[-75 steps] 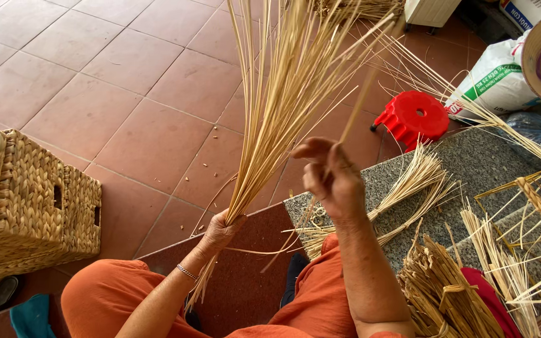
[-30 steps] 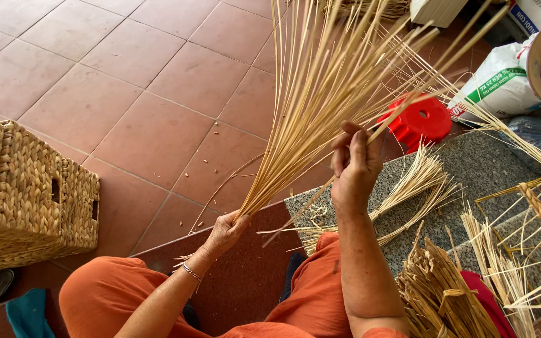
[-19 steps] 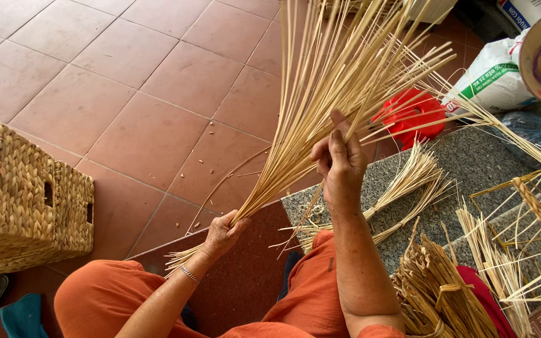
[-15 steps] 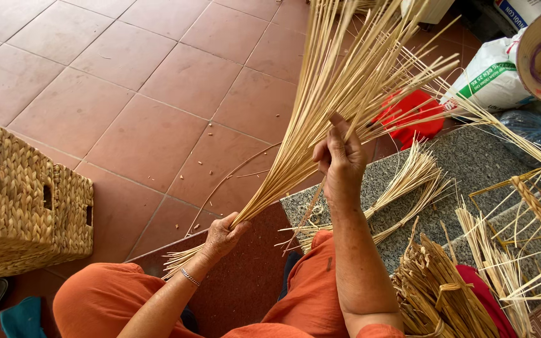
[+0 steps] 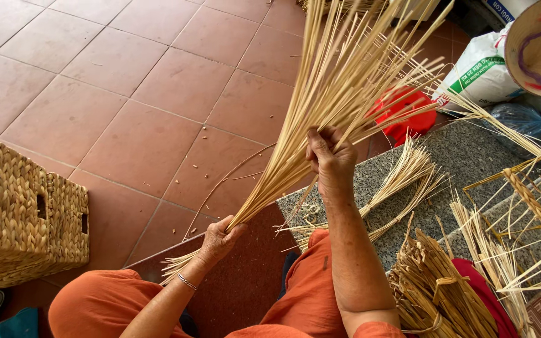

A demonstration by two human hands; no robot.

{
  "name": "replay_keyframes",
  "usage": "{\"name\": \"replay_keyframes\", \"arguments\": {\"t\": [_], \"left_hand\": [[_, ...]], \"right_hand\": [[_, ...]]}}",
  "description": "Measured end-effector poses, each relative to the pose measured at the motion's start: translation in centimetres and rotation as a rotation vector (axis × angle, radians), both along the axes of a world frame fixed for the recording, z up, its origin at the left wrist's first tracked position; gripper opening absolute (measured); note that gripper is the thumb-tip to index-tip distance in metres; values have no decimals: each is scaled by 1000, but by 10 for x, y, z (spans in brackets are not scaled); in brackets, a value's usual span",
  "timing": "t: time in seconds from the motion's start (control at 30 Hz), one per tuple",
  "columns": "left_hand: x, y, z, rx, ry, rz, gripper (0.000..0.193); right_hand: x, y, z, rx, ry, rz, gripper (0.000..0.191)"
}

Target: The person sits on the floor and repeatedly gathers dried plant stalks into a bundle, aligns them, and removes stray pieces. The person continues to adjust and refine the bundle throughout the clip.

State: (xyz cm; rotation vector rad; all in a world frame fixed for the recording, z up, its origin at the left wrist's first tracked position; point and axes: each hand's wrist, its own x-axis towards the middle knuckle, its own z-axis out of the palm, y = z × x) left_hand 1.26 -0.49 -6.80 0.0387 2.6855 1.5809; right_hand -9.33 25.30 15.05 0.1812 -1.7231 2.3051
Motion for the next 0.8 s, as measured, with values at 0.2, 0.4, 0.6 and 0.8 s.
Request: {"name": "replay_keyframes", "arguments": {"t": [0.2,0.4,0.6,0.8], "left_hand": [[-2,3,1,260,-69,37,26],[-5,6,5,300,-66,76,20],[-11,3,-8,495,-144,85,23],[-15,0,-5,601,-41,68,17]], "right_hand": [[-6,3,-5,-3,36,40,14],[-4,-5,0,93,44,270,38],[4,-29,-6,140,18,447,35],[3,-38,-17,104,93,259,24]]}}
